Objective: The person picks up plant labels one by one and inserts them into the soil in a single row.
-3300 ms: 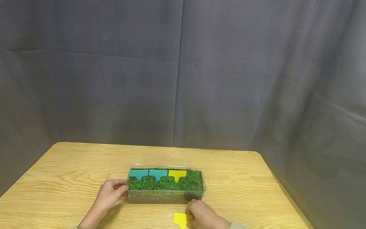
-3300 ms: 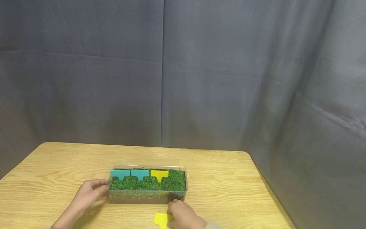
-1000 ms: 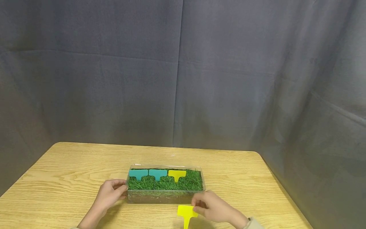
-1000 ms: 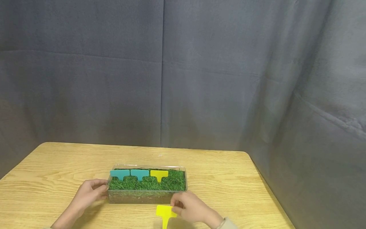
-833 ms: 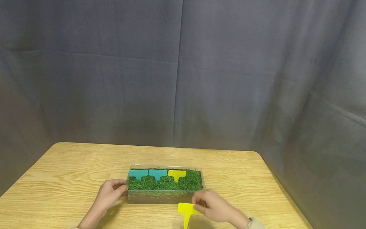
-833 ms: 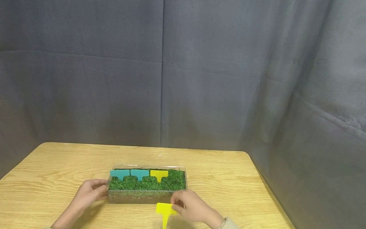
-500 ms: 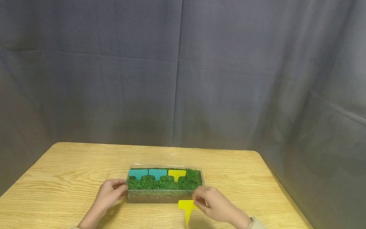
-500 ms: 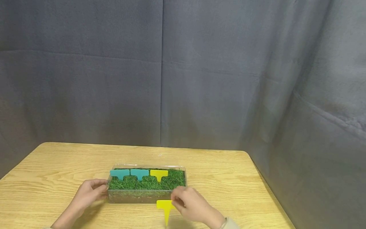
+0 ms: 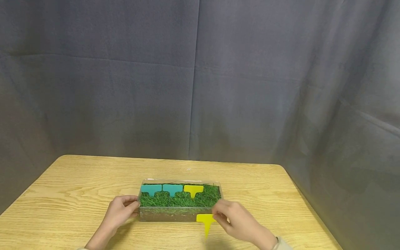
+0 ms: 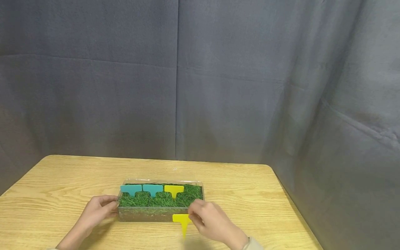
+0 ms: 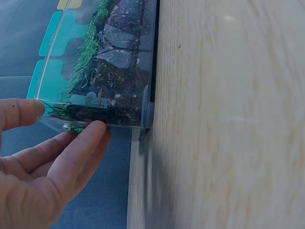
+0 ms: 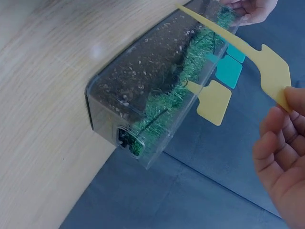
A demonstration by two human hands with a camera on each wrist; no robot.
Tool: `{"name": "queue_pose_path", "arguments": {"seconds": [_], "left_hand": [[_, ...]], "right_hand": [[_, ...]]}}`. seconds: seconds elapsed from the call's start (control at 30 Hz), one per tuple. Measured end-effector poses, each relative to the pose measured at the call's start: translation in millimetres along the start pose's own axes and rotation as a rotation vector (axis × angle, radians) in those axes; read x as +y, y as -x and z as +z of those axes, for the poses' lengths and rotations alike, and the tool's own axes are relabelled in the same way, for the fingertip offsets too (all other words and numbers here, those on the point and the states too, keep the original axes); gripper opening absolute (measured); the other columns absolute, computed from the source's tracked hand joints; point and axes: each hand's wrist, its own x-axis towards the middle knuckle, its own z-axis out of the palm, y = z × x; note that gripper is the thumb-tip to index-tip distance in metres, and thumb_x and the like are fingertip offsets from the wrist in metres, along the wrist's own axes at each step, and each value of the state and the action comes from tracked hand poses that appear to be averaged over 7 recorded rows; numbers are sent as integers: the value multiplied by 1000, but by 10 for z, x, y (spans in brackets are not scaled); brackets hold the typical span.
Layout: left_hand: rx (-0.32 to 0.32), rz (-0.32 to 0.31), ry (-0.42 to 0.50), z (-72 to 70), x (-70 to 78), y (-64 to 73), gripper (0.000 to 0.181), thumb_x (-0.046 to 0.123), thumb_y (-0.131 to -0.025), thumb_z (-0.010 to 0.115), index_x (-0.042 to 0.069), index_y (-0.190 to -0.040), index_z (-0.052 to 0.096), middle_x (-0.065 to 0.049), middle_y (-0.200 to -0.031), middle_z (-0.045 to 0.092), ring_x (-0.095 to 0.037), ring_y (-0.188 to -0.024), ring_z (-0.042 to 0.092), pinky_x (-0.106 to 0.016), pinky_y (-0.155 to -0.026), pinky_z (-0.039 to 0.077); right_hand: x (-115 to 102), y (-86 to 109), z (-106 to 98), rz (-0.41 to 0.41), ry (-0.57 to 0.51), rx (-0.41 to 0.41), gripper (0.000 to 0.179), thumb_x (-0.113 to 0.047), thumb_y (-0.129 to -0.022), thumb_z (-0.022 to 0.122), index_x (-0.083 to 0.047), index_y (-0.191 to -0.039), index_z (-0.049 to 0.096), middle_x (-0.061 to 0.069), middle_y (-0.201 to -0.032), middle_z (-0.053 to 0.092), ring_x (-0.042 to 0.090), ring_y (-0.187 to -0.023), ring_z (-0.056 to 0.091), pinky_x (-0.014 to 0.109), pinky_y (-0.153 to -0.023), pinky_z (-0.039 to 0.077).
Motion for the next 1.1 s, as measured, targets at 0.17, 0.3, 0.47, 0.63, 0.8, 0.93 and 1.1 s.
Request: {"name": "queue_pose_path", "arguments": {"seconds": [0.17,0.3,0.47,0.63,0.8,0.93,1.1], "left_hand": [[-2,-8,6,5,-5,-4,32,1,-88,50,-18,-113,51,-24,-103,59,-32,-90,61,-33,-70,57],[-5,-6,13,6,-12,-19,32,2,-88,50,-18,-113,51,-24,-103,58,-32,-91,60,-34,-70,57],[-1,-6,9,3,-17,-21,32,1,-88,50,-18,-113,51,-24,-104,58,-32,-91,60,-33,-70,57],[7,-14,16,6,-10,-7,32,0,-87,50,-18,-113,52,-25,-104,58,-32,-91,61,-33,-70,57],[4,-6,11,4,-9,-7,32,1,-88,50,-18,-113,51,-25,-104,58,-33,-91,61,-33,-69,57],[6,-8,11,4,-10,-6,32,1,-88,50,-18,-113,52,-25,-105,58,-33,-91,61,-33,-69,57],[3,-3,13,4,-15,-11,32,2,-88,50,-18,-113,51,-26,-105,58,-33,-91,61,-33,-69,57]], "right_hand": [[4,-6,-65,-37,8,63,21,7,-78,63,-14,-82,57,-9,-73,52,-3,-59,40,4,-50,37],[17,-20,-119,-69,23,123,24,9,-76,63,-13,-83,56,-7,-73,53,-2,-58,40,6,-48,38],[43,-52,-179,-89,19,174,26,11,-74,63,-13,-83,56,-6,-73,53,-1,-58,40,7,-47,38],[75,-93,-234,-103,52,229,18,4,-81,61,-13,-81,55,-7,-73,52,1,-58,39,7,-47,37],[141,-139,-285,-107,97,281,21,-18,-96,44,-11,-78,54,-6,-72,51,1,-58,38,8,-47,36],[200,-177,-319,-90,126,314,26,-21,-97,41,-11,-76,53,-6,-72,51,2,-58,38,9,-47,36],[281,-209,-313,-125,150,358,19,5,-83,59,-12,-77,53,-4,-72,53,3,-58,42,10,-46,38]]}}
